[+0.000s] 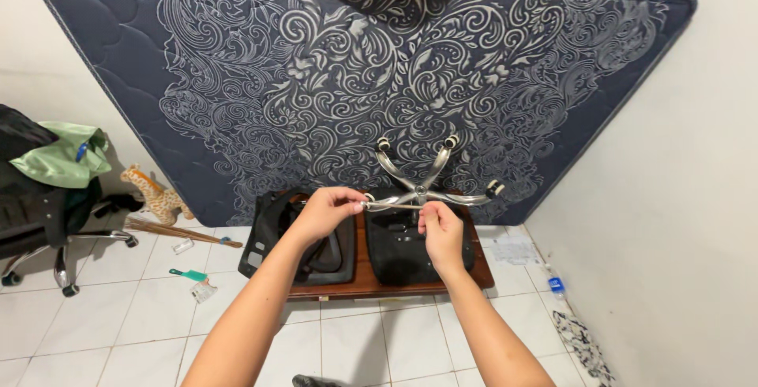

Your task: The person uses a screwdriver to tighten screws on the underside of an office chair base, securing the black fabric seat to the chrome five-star base. The person repeatedly repositions the base and works on multiple screw locations to attach the seat.

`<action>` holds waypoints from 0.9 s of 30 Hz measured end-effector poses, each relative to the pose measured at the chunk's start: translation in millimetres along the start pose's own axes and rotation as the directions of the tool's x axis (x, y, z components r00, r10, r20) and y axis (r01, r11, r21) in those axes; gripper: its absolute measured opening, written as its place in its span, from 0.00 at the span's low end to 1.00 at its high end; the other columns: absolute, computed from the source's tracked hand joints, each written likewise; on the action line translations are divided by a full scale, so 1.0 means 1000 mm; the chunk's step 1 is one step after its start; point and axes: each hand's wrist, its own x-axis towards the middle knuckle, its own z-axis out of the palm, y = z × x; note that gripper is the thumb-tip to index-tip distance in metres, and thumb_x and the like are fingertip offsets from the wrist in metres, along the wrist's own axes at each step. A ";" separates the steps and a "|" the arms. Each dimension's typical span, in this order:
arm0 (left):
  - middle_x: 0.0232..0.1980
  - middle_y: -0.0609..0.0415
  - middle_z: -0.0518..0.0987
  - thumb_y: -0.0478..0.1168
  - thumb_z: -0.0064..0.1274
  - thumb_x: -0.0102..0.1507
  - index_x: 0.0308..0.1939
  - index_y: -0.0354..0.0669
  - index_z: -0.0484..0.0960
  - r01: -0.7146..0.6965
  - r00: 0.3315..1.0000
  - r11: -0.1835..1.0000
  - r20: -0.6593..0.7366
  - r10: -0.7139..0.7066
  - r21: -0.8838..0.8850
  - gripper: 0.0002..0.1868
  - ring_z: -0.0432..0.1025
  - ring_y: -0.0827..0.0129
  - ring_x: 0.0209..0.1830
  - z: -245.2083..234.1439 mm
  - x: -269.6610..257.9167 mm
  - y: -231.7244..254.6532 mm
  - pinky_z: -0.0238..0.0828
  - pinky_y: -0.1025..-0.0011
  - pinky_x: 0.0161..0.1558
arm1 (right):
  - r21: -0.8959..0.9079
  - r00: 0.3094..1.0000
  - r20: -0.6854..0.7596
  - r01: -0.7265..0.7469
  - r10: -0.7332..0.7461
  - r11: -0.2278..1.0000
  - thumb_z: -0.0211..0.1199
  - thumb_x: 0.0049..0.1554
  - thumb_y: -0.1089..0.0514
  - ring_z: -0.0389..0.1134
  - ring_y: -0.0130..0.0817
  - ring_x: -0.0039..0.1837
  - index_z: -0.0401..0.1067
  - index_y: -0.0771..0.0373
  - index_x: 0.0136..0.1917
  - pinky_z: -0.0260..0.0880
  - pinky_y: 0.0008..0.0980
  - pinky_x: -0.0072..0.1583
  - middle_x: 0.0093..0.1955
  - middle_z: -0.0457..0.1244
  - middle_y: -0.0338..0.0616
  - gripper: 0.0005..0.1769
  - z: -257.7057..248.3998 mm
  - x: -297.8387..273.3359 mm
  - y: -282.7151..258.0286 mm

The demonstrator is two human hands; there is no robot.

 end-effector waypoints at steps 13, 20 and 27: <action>0.38 0.54 0.87 0.38 0.63 0.60 0.47 0.42 0.88 0.025 0.992 0.931 -0.127 0.023 0.364 0.12 0.79 0.75 0.37 0.032 0.008 0.015 0.75 0.74 0.43 | -0.282 0.939 0.012 0.334 -0.345 0.899 0.62 0.64 0.55 0.65 0.21 0.34 0.74 0.69 0.44 0.66 0.22 0.38 0.33 0.65 0.38 0.13 -0.007 -0.009 -0.056; 0.37 0.55 0.87 0.38 0.62 0.61 0.47 0.42 0.88 0.073 0.990 0.935 -0.135 -0.028 0.346 0.12 0.79 0.76 0.37 0.027 0.011 0.018 0.74 0.74 0.43 | -0.254 0.956 -0.010 0.282 -0.294 0.925 0.63 0.64 0.55 0.64 0.21 0.35 0.75 0.69 0.45 0.66 0.21 0.39 0.34 0.65 0.37 0.14 -0.006 -0.002 -0.042; 0.38 0.54 0.88 0.36 0.62 0.60 0.47 0.41 0.89 0.023 0.991 0.956 -0.132 0.017 0.293 0.11 0.79 0.76 0.37 0.010 0.024 0.005 0.75 0.75 0.42 | -0.063 1.000 0.011 -0.018 0.019 0.998 0.60 0.64 0.52 0.64 0.19 0.35 0.75 0.67 0.44 0.65 0.21 0.38 0.33 0.65 0.34 0.15 -0.003 0.019 -0.011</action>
